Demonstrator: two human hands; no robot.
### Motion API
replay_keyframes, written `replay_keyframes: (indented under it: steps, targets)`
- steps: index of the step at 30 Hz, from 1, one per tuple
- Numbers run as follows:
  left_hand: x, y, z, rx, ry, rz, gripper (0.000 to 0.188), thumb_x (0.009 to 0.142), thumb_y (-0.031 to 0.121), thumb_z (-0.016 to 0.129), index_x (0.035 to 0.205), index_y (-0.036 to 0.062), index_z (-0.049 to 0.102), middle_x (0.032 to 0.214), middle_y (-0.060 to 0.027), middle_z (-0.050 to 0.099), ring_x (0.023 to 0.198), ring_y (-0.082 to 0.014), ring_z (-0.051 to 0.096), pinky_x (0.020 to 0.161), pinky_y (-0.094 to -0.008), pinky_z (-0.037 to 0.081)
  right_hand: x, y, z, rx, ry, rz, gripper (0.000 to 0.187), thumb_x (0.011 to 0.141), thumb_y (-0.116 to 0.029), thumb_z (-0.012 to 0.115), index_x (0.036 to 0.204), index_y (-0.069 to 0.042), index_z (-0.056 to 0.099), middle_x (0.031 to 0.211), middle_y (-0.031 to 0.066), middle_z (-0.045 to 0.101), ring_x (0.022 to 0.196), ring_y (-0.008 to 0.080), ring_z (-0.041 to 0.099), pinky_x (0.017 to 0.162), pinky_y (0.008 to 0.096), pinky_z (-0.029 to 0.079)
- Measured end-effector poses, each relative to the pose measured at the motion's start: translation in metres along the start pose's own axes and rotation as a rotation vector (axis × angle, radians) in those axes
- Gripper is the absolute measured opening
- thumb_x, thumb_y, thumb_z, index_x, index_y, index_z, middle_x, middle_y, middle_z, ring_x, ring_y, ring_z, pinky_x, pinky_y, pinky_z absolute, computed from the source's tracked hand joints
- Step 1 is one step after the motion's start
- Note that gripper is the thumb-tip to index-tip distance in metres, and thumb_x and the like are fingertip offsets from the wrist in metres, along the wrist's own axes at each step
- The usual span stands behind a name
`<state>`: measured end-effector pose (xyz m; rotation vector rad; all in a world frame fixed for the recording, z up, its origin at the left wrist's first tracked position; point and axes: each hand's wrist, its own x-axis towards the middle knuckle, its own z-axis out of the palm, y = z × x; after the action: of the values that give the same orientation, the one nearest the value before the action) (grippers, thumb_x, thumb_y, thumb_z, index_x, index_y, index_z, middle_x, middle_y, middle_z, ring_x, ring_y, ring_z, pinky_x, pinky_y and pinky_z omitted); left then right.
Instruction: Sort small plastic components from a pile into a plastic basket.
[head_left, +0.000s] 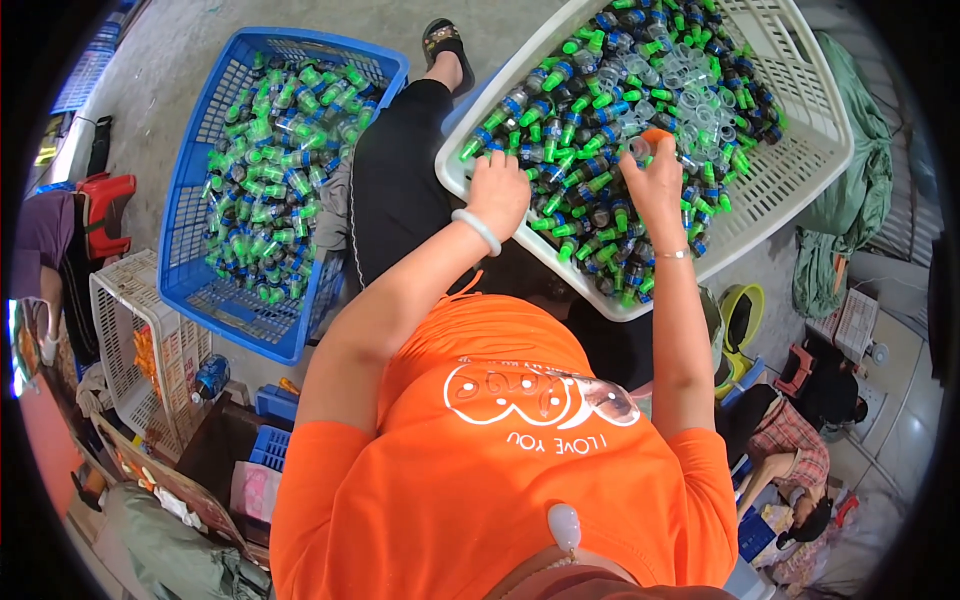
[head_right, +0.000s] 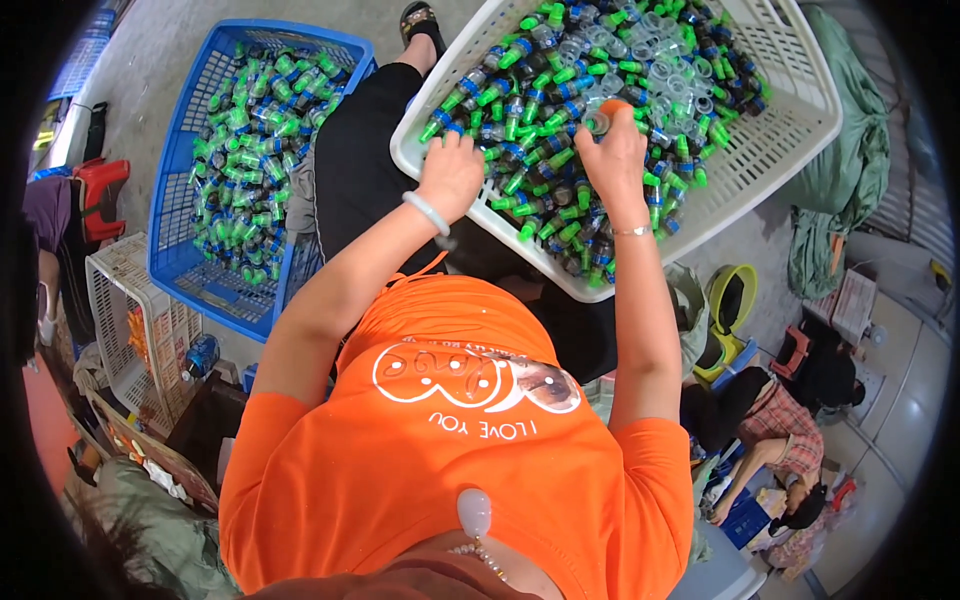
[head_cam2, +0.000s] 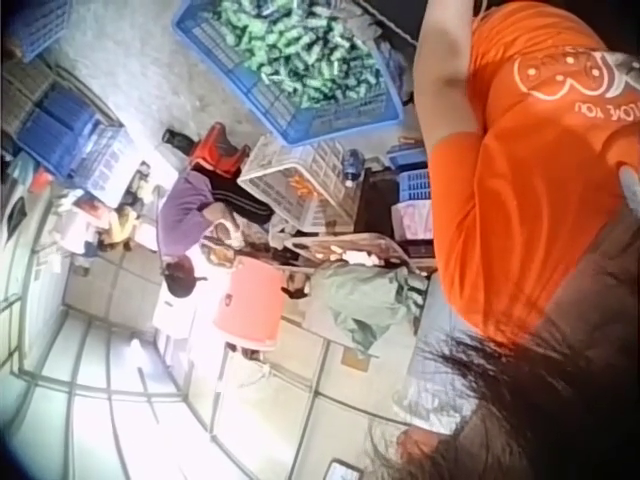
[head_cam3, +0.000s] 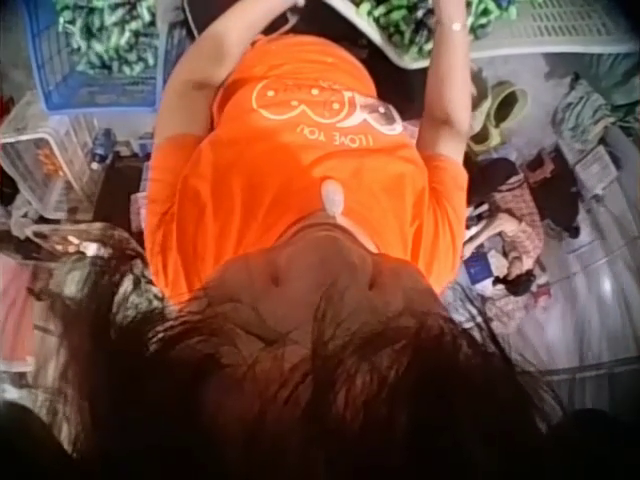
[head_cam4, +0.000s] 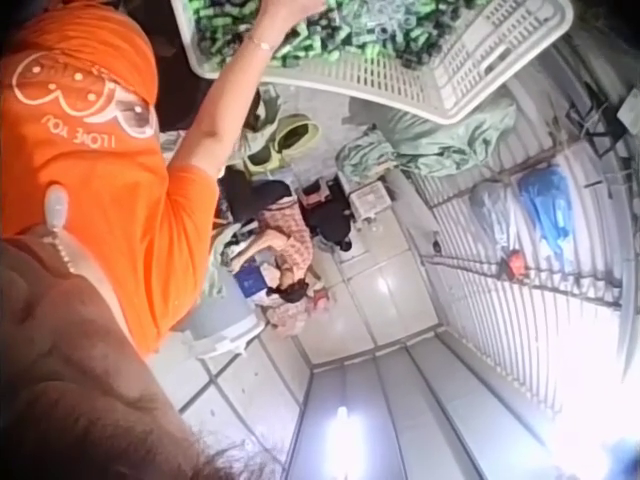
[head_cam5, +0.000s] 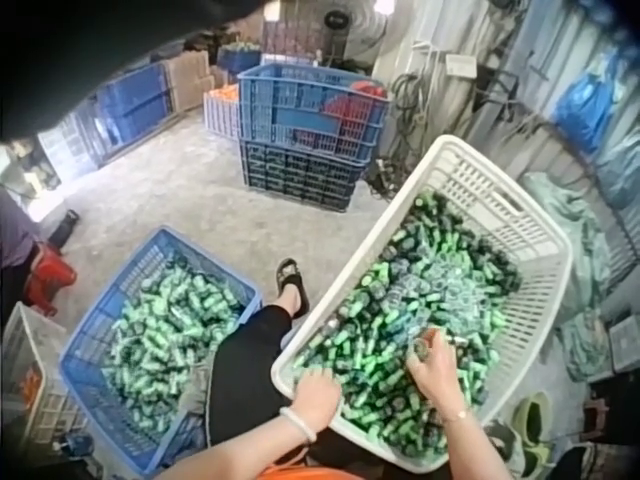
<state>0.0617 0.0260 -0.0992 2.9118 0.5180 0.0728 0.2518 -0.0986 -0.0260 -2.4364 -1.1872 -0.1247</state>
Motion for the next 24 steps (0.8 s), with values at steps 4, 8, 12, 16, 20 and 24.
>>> replay_keyframes:
  steps: [4, 8, 12, 16, 20, 24]
  targets:
    - [0.012, -0.002, 0.000, -0.045, -0.126, -0.034, 0.014, 0.078, 0.012, 0.058, 0.089, 0.0057, 0.066, 0.095, -0.0091, 0.062, 0.093, -0.0273, 0.054, 0.080, -0.0425, 0.042, -0.010, -0.017, -0.021, 0.268, -0.064, 0.002, 0.034, 0.079, -0.013, 0.068, 0.109, -0.002, 0.055, 0.088, 0.0108, 0.058, 0.078, 0.0258, 0.058, 0.071, 0.0373, 0.046]
    - [0.006, -0.011, -0.015, -0.373, 0.013, -0.011, 0.017, 0.085, 0.013, 0.058, 0.100, 0.0066, 0.065, 0.095, -0.0069, 0.063, 0.088, -0.0237, 0.057, 0.075, -0.0403, 0.044, -0.028, -0.030, -0.018, 0.558, -0.089, 0.051, 0.034, 0.082, -0.010, 0.067, 0.113, -0.002, 0.055, 0.088, 0.0097, 0.058, 0.072, 0.0215, 0.056, 0.069, 0.0309, 0.046]
    - [-0.008, -0.025, -0.010, -1.703, 0.047, -0.281, 0.017, 0.094, 0.020, 0.056, 0.103, 0.0068, 0.063, 0.090, -0.0046, 0.062, 0.081, -0.0184, 0.059, 0.068, -0.0358, 0.047, -0.037, -0.055, -0.021, 0.606, -0.271, 0.026, 0.033, 0.085, -0.012, 0.066, 0.115, -0.004, 0.057, 0.091, 0.0055, 0.058, 0.077, 0.0162, 0.054, 0.073, 0.0284, 0.045]
    - [-0.020, -0.015, -0.070, -2.492, -0.042, -0.645, 0.022, 0.099, 0.026, 0.052, 0.103, 0.0047, 0.058, 0.090, -0.0049, 0.058, 0.070, -0.0154, 0.057, 0.062, -0.0301, 0.048, -0.032, -0.075, -0.024, 0.587, -0.372, -0.067, 0.030, 0.088, -0.013, 0.065, 0.115, -0.004, 0.057, 0.093, 0.0042, 0.058, 0.081, 0.0146, 0.055, 0.077, 0.0276, 0.046]
    - [-0.034, -0.027, -0.055, -2.320, -0.214, -0.505, 0.023, 0.099, 0.024, 0.050, 0.111, 0.0040, 0.053, 0.090, -0.0065, 0.055, 0.061, -0.0132, 0.054, 0.050, -0.0260, 0.046, -0.033, -0.081, -0.016, 0.667, -0.423, -0.019, 0.029, 0.090, -0.014, 0.063, 0.115, -0.003, 0.057, 0.095, 0.0051, 0.059, 0.083, 0.0151, 0.057, 0.078, 0.0275, 0.047]
    - [-0.035, -0.015, -0.057, -1.687, -0.075, -0.604, 0.027, 0.101, 0.023, 0.044, 0.121, 0.0042, 0.044, 0.084, -0.0076, 0.055, 0.057, -0.0130, 0.052, 0.049, -0.0277, 0.046, -0.033, -0.090, -0.011, 0.666, -0.572, -0.028, 0.029, 0.092, -0.014, 0.061, 0.117, -0.002, 0.054, 0.096, 0.0057, 0.060, 0.084, 0.0144, 0.058, 0.078, 0.0275, 0.047]
